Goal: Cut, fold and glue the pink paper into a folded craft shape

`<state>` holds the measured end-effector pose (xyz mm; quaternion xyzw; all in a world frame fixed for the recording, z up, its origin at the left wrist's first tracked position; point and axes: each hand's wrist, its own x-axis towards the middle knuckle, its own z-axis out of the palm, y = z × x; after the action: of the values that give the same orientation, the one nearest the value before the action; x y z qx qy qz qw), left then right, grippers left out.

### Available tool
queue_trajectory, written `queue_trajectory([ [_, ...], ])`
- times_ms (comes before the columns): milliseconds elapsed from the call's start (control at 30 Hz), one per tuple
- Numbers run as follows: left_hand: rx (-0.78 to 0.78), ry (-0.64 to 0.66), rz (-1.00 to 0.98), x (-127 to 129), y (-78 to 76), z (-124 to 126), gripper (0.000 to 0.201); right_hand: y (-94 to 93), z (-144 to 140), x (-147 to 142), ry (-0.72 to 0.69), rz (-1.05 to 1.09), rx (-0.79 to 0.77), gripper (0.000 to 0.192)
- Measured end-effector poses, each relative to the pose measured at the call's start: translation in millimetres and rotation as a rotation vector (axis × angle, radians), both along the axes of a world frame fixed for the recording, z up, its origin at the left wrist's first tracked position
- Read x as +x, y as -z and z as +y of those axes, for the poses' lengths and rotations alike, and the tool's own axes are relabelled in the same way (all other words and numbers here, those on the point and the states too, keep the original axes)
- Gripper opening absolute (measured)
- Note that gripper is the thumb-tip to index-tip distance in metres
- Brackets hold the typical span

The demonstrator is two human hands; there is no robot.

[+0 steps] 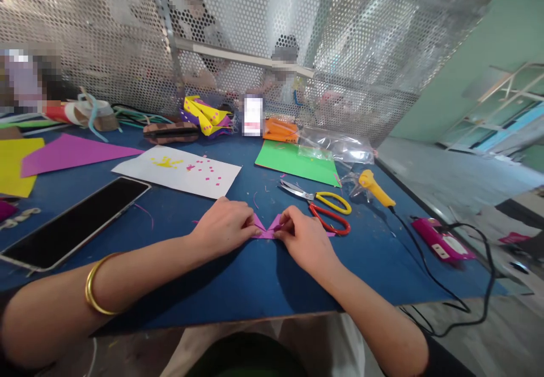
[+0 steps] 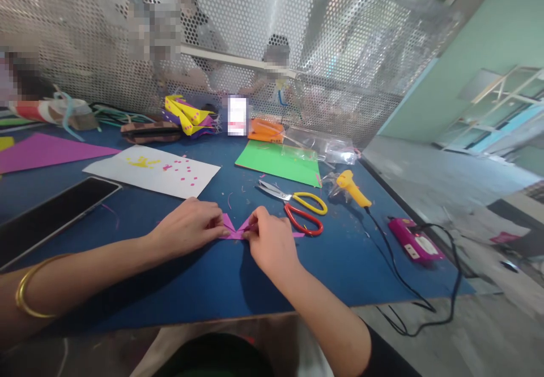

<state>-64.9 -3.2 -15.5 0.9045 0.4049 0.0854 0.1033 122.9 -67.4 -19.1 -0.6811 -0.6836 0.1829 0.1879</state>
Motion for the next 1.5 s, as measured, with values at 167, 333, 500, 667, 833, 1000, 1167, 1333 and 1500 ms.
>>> queue_trajectory([
  [167,0.041,0.042,-0.014,-2.3,2.4,2.0,0.031,-2.8,3.4,0.0,0.014,-0.007,-0.061,0.020],
  [333,0.161,0.103,-0.020,-5.2,5.0,-1.6,0.029,-7.2,8.7,2.5,-0.011,-0.021,-0.098,0.020],
  [500,0.355,0.264,-0.001,-2.3,11.9,-20.7,0.026,-7.8,11.3,5.0,-0.024,0.002,-0.099,0.019],
  [667,0.460,0.415,0.045,1.3,18.1,-31.4,0.022,-6.4,9.8,6.5,-0.013,0.024,-0.074,0.016],
  [833,0.484,0.440,0.069,0.7,13.1,-34.1,0.022,-7.4,10.4,16.6,0.012,0.029,-0.091,0.016],
  [1000,0.465,0.452,0.057,0.5,11.4,-33.5,0.024,-10.7,16.6,26.5,-0.015,0.014,-0.173,0.015],
  [1167,0.455,0.451,0.056,0.3,10.5,-33.1,0.025,-19.3,30.7,26.1,-0.081,-0.076,-0.281,0.015],
  [1333,0.438,0.443,0.057,-1.3,10.6,-33.0,0.028,-29.2,45.4,27.6,-0.131,-0.244,-0.344,0.024],
  [1500,0.413,0.447,0.009,-1.6,12.1,-32.7,0.030,-25.9,43.5,32.7,-0.158,-0.303,-0.295,0.027],
])
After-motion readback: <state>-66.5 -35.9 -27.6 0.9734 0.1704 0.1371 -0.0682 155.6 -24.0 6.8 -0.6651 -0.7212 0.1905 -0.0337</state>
